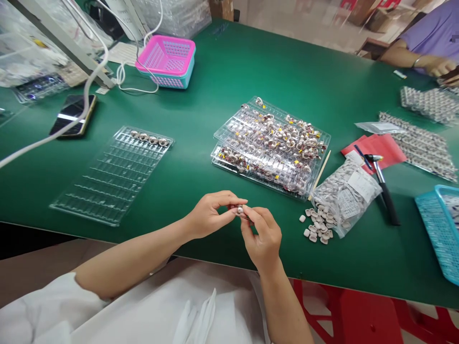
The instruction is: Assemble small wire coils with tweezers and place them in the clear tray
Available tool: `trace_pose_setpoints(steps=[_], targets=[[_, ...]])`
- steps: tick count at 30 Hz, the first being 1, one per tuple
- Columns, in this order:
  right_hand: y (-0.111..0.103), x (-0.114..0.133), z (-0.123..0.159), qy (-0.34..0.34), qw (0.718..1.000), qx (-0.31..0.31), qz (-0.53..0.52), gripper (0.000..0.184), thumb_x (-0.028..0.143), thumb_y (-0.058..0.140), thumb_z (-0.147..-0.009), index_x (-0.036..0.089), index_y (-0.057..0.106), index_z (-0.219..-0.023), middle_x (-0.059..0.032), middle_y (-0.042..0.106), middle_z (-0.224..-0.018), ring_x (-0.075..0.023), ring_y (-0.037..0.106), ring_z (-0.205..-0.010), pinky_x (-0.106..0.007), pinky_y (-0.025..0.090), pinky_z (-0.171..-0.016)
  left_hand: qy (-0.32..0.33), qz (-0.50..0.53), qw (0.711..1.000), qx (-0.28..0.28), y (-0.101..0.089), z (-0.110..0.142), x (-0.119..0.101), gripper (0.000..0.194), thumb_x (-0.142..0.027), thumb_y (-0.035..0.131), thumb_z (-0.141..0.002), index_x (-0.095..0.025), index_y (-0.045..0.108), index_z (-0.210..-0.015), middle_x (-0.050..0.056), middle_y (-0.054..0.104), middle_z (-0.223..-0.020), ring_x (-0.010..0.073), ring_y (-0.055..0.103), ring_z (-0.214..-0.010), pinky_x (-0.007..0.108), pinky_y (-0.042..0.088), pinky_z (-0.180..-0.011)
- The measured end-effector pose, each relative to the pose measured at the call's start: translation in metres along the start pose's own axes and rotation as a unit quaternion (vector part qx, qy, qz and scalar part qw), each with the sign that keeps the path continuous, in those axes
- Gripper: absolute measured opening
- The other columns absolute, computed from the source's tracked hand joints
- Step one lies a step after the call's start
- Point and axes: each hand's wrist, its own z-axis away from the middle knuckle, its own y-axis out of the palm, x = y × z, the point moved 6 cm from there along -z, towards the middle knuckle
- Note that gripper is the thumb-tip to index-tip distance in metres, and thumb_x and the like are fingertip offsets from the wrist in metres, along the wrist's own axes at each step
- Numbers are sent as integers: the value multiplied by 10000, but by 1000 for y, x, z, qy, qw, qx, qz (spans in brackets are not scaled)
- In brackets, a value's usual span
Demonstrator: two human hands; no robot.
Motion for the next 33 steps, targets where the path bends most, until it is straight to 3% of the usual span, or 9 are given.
trace_pose_setpoints(steps=[3, 7, 13, 18, 23, 27, 30, 33], targets=[[0, 2, 0, -13, 999, -17, 33, 308, 93, 634, -837, 253, 662, -1098, -58, 685, -903, -172, 654, -794, -307, 578, -658, 11, -10, 1000, 1, 2, 2, 2, 286, -140, 546, -843, -124, 729, -1063, 98, 705, -883, 154, 647, -751, 271, 532, -712], [-1, 1, -2, 6, 999, -23, 31, 246, 110, 624, -847, 236, 676, -1051, -57, 690, -875, -158, 647, -747, -273, 553, -586, 26, -7, 999, 23, 5, 3, 4, 303, -172, 546, -890, -193, 704, -1147, 82, 701, -934, 162, 660, -840, 283, 537, -780], [-6, -4, -1, 63, 997, -20, -26, 233, 123, 635, -849, 243, 690, -1040, -44, 685, -869, -149, 637, -709, -264, 528, -555, -24, 51, 998, 38, 4, 0, 5, 253, -219, 612, -872, -178, 730, -1092, 79, 714, -910, 167, 666, -832, 277, 537, -785], [-3, 0, 0, 20, 1000, -19, -5, 264, 128, 632, -851, 258, 689, -1074, -54, 704, -888, -166, 664, -754, -291, 566, -613, -50, 53, 997, 14, 3, 0, 5, 238, -226, 594, -862, -160, 742, -1036, 81, 717, -892, 165, 659, -794, 264, 532, -720], [0, 0, 1, -2, 999, -24, 26, 316, 94, 641, -831, 267, 686, -1091, -53, 709, -907, -171, 671, -786, -307, 586, -660, -27, 2, 1000, -13, 1, 2, 5, 266, -159, 563, -841, -160, 738, -1040, 72, 705, -865, 153, 636, -763, 266, 527, -717], [-1, -3, 1, 13, 999, -27, 22, 305, 92, 645, -825, 259, 694, -1076, -54, 713, -904, -168, 669, -765, -290, 574, -616, 10, -4, 1000, 9, 5, 4, 4, 320, -172, 522, -891, -162, 692, -1161, 88, 684, -910, 152, 634, -781, 276, 530, -726], [-3, -5, 1, 36, 999, -30, 8, 275, 107, 642, -833, 257, 699, -1055, -52, 710, -893, -161, 661, -743, -272, 554, -566, 8, 25, 999, 30, 7, 4, 5, 321, -208, 522, -916, -198, 677, -1196, 74, 667, -911, 142, 632, -766, 277, 540, -732], [-4, -6, 1, 61, 998, -27, -21, 242, 129, 644, -840, 251, 700, -1041, -53, 706, -890, -164, 655, -745, -273, 540, -557, -33, 87, 995, 31, 7, 3, 8, 274, -249, 588, -890, -197, 719, -1125, 68, 670, -888, 142, 637, -755, 274, 549, -721]])
